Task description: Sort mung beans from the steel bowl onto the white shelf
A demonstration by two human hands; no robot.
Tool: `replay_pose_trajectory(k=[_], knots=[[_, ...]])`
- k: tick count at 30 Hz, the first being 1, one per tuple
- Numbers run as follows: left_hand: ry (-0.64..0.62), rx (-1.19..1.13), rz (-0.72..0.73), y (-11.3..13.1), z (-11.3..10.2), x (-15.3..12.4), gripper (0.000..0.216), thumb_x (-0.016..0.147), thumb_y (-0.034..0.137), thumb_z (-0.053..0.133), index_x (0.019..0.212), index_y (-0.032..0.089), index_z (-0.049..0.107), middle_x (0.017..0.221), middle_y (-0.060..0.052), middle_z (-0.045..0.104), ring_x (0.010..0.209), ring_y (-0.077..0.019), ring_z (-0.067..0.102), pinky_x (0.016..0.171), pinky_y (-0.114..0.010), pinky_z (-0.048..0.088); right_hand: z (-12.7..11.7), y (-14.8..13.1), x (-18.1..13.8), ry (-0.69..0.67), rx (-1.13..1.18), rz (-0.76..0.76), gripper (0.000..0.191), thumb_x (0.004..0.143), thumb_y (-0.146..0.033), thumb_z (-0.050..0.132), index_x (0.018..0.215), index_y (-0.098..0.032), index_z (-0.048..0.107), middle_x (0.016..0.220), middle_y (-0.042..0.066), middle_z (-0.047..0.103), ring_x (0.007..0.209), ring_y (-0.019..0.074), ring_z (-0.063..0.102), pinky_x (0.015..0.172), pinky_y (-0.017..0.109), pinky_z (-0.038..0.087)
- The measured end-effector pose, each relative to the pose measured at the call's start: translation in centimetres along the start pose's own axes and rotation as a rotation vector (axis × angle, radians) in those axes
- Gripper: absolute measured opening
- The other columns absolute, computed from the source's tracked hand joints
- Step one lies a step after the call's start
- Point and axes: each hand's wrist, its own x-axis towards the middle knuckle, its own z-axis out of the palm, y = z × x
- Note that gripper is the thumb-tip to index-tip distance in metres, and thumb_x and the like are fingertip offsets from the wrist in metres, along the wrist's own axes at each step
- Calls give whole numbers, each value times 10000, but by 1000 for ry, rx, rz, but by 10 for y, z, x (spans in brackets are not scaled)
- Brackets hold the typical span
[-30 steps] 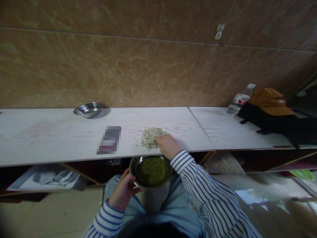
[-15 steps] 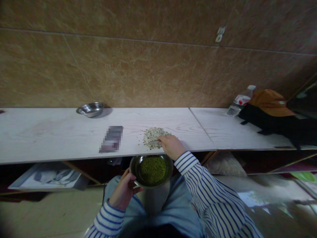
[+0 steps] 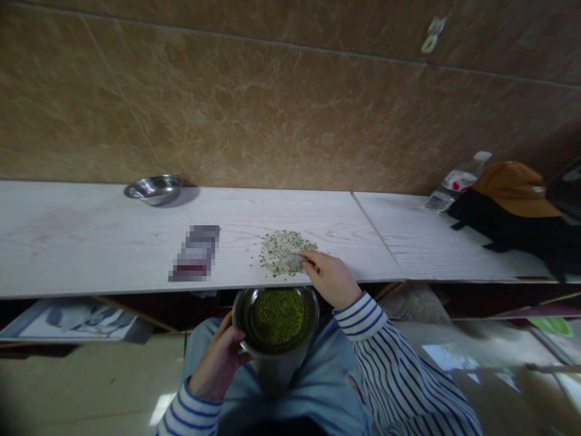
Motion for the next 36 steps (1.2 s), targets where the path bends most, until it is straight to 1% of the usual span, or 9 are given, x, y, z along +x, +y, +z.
replay_pose_trajectory(k=[3,7,12,18,24,28,36], knots=[[-3,5,-11,-2,0,0,563,612,149,564,1161,266,520,852,3,612,665,-149,563,533,-275,486,0,-1,1,-19,8,-23,253,871,-282,478,1053,-229,645,1002,32,700,887,174,655,816,316,519],[-1,5,-20,-4,-3,2,588,596,145,579,1172,251,522,808,2,608,639,-142,545,515,-253,456,1,-2,2,-39,36,-37,249,875,-283,479,1053,-232,645,1020,28,695,908,171,648,831,316,512],[-20,10,-22,-5,-6,0,572,606,137,570,1164,254,518,844,-2,613,684,-153,544,535,-263,460,1,2,-1,-34,43,-12,235,869,-270,496,1048,-232,644,1002,15,700,884,158,649,825,295,511],[37,4,-21,-9,-6,0,593,571,131,556,1150,258,536,783,12,607,657,-149,528,535,-265,452,-1,5,-3,-24,9,3,253,872,-294,481,1054,-233,645,980,23,703,861,165,655,788,301,525],[8,15,-62,-9,-9,2,596,585,138,572,1163,275,529,786,25,605,650,-144,526,553,-272,458,-3,9,-6,-15,16,3,246,871,-281,489,1057,-235,644,1012,27,697,900,171,648,797,304,523],[6,16,-58,-9,-9,2,604,589,138,573,1177,266,520,786,15,598,662,-151,527,554,-279,462,-3,8,-7,-29,51,-21,236,871,-273,495,1046,-231,648,1008,24,698,902,168,647,798,302,526],[-9,15,-61,-8,-10,1,589,607,136,558,1176,275,499,803,13,590,696,-159,525,584,-297,476,-2,-3,-2,-94,67,-92,239,878,-258,482,1039,-220,655,1003,33,697,914,162,638,831,300,512]])
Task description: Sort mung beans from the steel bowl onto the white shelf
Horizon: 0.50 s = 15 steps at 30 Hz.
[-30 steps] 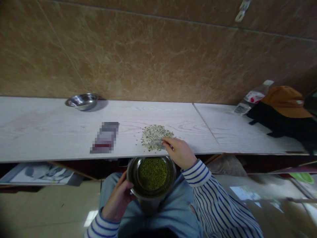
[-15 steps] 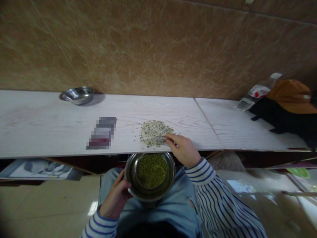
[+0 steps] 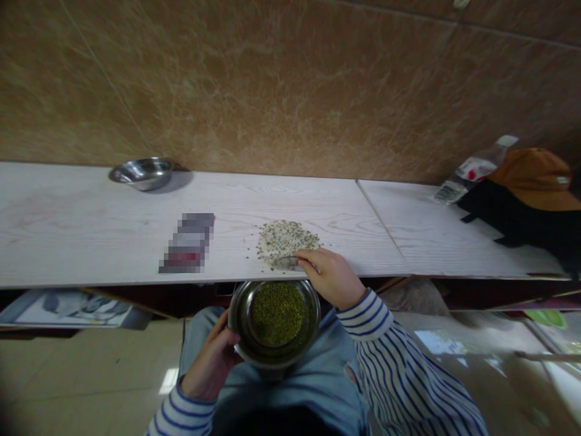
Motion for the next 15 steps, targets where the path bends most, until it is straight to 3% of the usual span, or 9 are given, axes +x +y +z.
replay_pose_trajectory(k=[10,15], knots=[[47,-3,27,-3,4,0,595,566,170,568,1154,252,539,767,12,574,665,-158,506,526,-275,450,10,7,14,15,-42,2,243,884,-244,472,1048,-205,647,1010,42,696,920,169,639,842,336,511],[36,-14,18,-1,4,-1,600,585,151,560,1176,246,516,817,3,585,690,-156,509,548,-278,454,3,10,12,50,-28,13,229,875,-245,490,1035,-223,652,1001,28,700,911,172,647,819,327,526]])
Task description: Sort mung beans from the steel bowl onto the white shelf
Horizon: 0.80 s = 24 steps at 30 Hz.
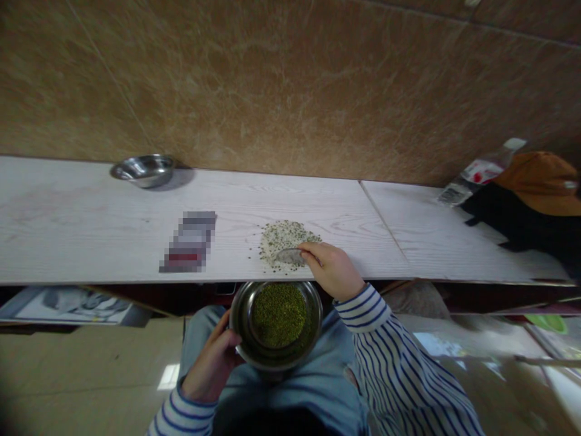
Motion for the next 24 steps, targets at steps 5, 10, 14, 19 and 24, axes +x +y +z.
replay_pose_trajectory(k=[5,10,14,19,24], knots=[[-30,8,-21,-4,-5,3,622,629,163,553,1237,254,459,877,-14,574,736,-173,509,574,-309,471,-10,1,-16,15,31,10,222,865,-253,508,1027,-226,657,985,30,703,881,171,656,795,305,538],[-57,15,-32,-7,-6,6,626,640,164,544,1250,266,447,885,-14,567,746,-179,509,580,-317,472,-11,2,-25,-19,39,8,220,868,-244,502,1024,-213,654,967,38,703,875,167,654,786,298,539],[-53,10,-45,-6,-5,4,641,634,160,550,1256,272,438,894,-12,576,749,-180,518,604,-331,481,-8,-2,-24,-30,57,7,218,871,-238,500,1024,-209,652,948,36,702,863,157,652,779,287,537],[-7,3,-30,-5,-3,3,635,605,168,562,1228,251,480,853,-14,589,712,-176,519,561,-308,467,-2,-8,-20,-48,57,-40,223,875,-234,491,1024,-206,655,941,42,702,866,157,650,794,297,532],[8,-5,-10,-5,1,3,584,580,162,567,1158,233,537,771,1,575,660,-158,507,525,-280,453,4,-4,-14,-31,18,-33,232,876,-235,486,1032,-203,654,971,48,700,889,165,646,818,315,522]])
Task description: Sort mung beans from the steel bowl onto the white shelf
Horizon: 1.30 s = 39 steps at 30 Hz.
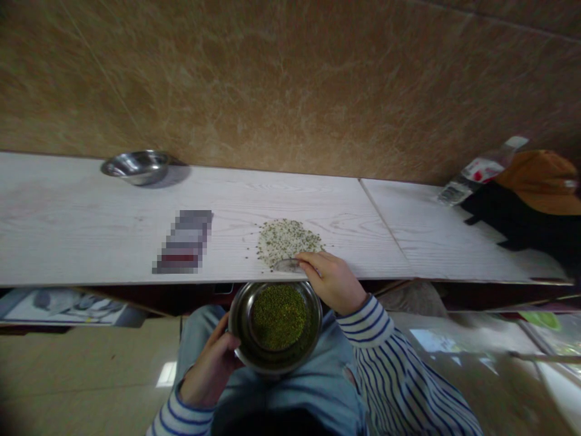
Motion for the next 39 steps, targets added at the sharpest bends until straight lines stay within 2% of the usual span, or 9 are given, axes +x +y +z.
replay_pose_trajectory(k=[9,17,21,25,29,32,36,39], knots=[[17,-9,-4,3,2,-2,550,580,145,558,1122,235,544,753,8,585,651,-154,520,532,-273,450,1,11,18,27,-16,56,225,872,-257,488,1020,-228,655,997,27,703,907,172,652,823,319,522],[6,-23,-20,3,-1,-2,576,584,150,554,1151,247,524,759,17,589,661,-148,521,547,-259,440,-6,-3,24,85,15,83,193,854,-264,516,1007,-224,627,910,23,710,822,165,667,736,280,524],[36,-26,-21,5,-9,-1,621,593,165,554,1205,250,495,828,1,607,689,-161,537,549,-273,447,0,-14,64,113,59,52,154,843,-263,522,968,-211,595,856,33,700,823,174,662,714,287,513],[7,-29,-15,8,-19,0,667,607,174,563,1260,262,459,883,-12,621,695,-170,555,566,-294,458,20,-18,125,7,56,-14,129,835,-217,521,949,-210,582,869,38,699,812,161,649,734,282,486],[-3,-44,-6,8,-25,1,658,639,179,557,1283,251,444,862,-18,627,725,-176,566,577,-285,456,40,-12,172,-87,-42,4,106,821,-190,530,899,-202,601,832,36,702,774,154,638,684,253,453],[21,-72,-4,8,-27,2,691,651,195,575,1320,252,411,960,-41,633,772,-183,570,574,-280,461,48,-4,188,-108,-83,19,99,798,-180,555,880,-192,610,808,41,703,743,158,632,663,252,440],[30,-95,-16,10,-24,3,721,642,199,579,1337,259,398,1139,-73,607,805,-196,583,535,-271,457,52,-4,188,-142,-131,20,109,803,-186,547,888,-195,615,803,39,704,735,160,629,657,252,433],[30,-83,-10,13,-21,1,697,630,200,569,1312,245,433,1107,-84,622,786,-200,595,517,-262,450,53,-14,181,-172,-158,-1,114,819,-205,530,894,-207,616,802,34,707,742,170,631,655,257,428]])
